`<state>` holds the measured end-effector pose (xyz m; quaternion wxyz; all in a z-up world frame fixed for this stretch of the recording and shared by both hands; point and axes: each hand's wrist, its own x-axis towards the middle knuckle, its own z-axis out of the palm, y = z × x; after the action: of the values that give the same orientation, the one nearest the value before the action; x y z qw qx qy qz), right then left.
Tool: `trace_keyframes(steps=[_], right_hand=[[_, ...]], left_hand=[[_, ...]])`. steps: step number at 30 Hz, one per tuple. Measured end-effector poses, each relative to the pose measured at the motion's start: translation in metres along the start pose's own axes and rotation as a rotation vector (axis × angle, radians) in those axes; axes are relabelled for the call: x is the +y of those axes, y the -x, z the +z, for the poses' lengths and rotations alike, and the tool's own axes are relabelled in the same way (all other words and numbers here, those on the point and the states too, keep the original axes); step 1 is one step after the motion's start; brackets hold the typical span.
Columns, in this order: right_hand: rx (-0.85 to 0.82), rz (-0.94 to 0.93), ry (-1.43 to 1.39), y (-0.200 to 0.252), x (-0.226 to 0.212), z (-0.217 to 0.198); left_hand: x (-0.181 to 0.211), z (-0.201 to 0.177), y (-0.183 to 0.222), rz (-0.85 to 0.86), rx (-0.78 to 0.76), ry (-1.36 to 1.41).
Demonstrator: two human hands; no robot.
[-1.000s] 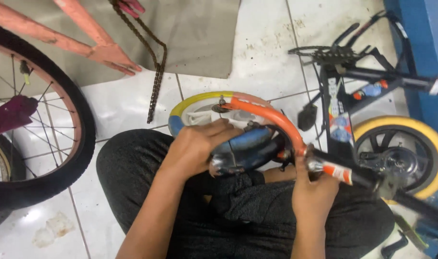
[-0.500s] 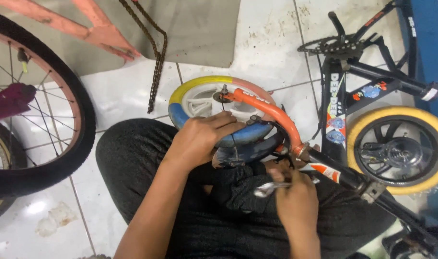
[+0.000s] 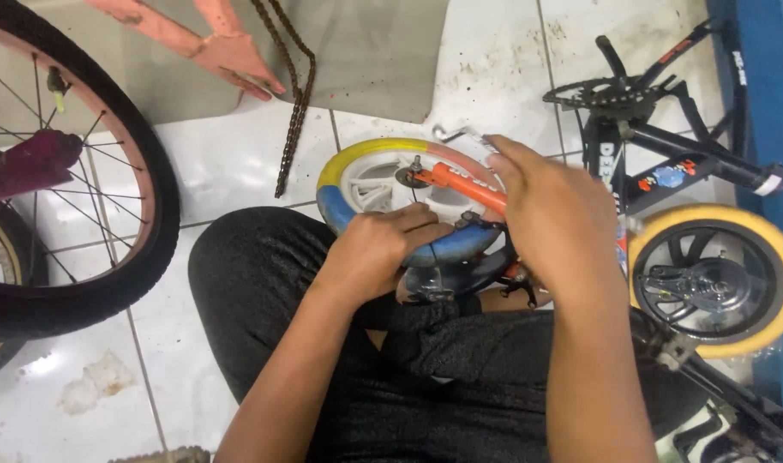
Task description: Loosening the axle nuts on a small bicycle wheel using a wrench while sitting on the floor.
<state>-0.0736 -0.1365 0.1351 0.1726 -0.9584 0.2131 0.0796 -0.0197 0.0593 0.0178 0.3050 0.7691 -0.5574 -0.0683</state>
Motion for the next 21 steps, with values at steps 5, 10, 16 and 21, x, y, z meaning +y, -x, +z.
trace_keyframes(steps=[5, 10, 16, 21], right_hand=[[-0.204, 0.053, 0.177, -0.047, 0.007, 0.045], [-0.198, -0.012, 0.18, -0.051, 0.001, 0.055], [-0.343, -0.058, 0.266, -0.064, -0.025, 0.057], [-0.305, -0.032, 0.386, -0.063, -0.016, 0.094]], left_hand=[[-0.005, 0.005, 0.003, -0.059, -0.052, -0.038], [-0.013, 0.016, 0.005, -0.044, -0.066, -0.045], [-0.012, 0.017, 0.007, -0.08, -0.103, -0.028], [-0.011, 0.015, 0.006, -0.072, -0.074, -0.077]])
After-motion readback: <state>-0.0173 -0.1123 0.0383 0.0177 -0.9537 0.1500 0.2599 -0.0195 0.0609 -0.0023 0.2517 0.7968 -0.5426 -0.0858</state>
